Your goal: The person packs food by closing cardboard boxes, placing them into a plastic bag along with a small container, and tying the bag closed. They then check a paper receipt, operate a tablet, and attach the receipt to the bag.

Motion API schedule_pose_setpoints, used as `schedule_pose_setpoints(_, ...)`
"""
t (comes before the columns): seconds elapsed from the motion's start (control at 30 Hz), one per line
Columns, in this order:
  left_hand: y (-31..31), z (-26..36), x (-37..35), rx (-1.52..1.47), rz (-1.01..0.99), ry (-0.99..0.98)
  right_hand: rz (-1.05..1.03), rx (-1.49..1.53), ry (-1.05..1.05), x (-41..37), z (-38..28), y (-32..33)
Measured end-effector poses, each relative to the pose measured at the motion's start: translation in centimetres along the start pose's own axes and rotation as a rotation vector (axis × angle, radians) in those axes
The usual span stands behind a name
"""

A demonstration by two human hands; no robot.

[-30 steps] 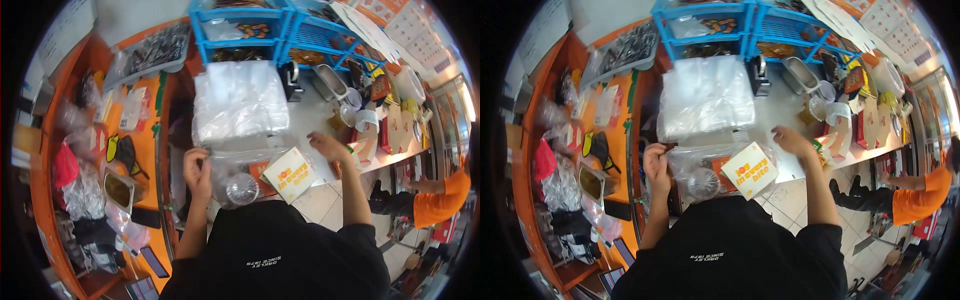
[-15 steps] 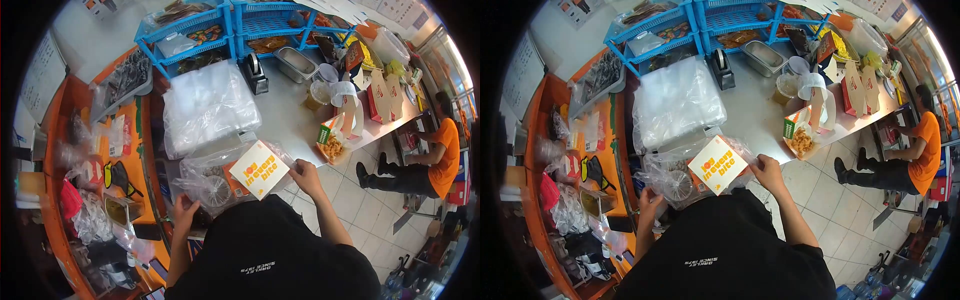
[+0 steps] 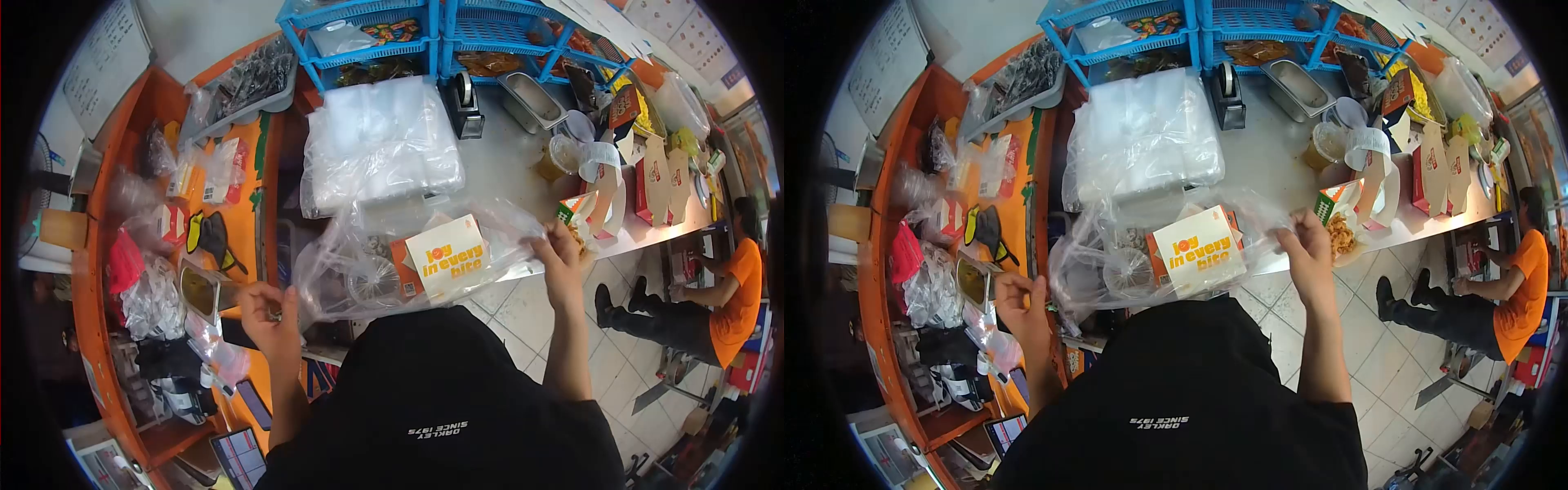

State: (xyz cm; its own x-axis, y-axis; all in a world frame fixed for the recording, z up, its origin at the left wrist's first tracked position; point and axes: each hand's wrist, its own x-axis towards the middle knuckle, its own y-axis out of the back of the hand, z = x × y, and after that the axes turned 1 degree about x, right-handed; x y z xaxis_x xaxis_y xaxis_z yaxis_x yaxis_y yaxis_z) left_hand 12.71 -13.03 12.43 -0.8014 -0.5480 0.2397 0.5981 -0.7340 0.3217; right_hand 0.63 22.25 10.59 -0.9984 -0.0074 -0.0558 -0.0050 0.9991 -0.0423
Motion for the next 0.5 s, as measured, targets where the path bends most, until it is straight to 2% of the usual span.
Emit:
schedule_pose_setpoints(0.03,-0.9,1.5,0.2,0.174,0.133,-0.197,-0.002,0.136,-0.06,0.2,-0.1,-0.5)
schedule_pose_setpoints(0.07,-1.8,3.0,0.4,0.17,0.138,-0.201,-0.024,0.122,0.079,0.2,-0.2,-0.2)
schedule_pose_setpoints(0.1,-2.7,4.5,0.2,0.185,0.103,-0.423,-0.028,0.121,0.079,0.1,-0.9,-0.1)
schedule_pose_setpoints(0.13,-3.8,5.6,0.1,0.201,0.065,-0.643,0.04,0.17,0.176,-0.1,-2.2,-0.2)
schedule_pose_setpoints(0.2,-6.7,7.1,0.5,0.153,-0.51,-0.61,0.136,0.274,0.307,0.0,-3.9,-0.6)
schedule_pose_setpoints(0.23,-9.8,6.1,0.5,0.193,-0.607,-0.618,0.141,0.276,0.31,0.1,-4.2,-0.7)
schedule_pose_setpoints(0.27,-12.3,4.5,0.2,0.232,-0.706,-0.628,0.048,0.316,0.301,0.2,-4.4,-0.7)
schedule_pose_setpoints(0.3,-12.8,4.0,0.1,0.229,-0.709,-0.639,-0.045,0.356,0.295,0.2,-4.7,-0.6)
schedule_pose_setpoints(0.37,-13.6,3.8,-0.1,0.478,-0.725,-0.694,-0.029,0.392,0.334,-0.5,-6.3,-0.9)
schedule_pose_setpoints(0.4,-12.3,4.6,0.5,0.439,-0.677,-0.669,-0.046,0.383,0.351,-0.7,-7.3,-0.8)
schedule_pose_setpoints(0.47,-8.9,7.2,1.1,0.529,-0.314,-0.581,-0.133,0.378,0.352,-0.6,-7.5,-0.4)
schedule_pose_setpoints(0.5,-7.8,6.7,1.3,0.532,-0.32,-0.592,-0.125,0.386,0.357,-0.4,-7.4,-0.6)
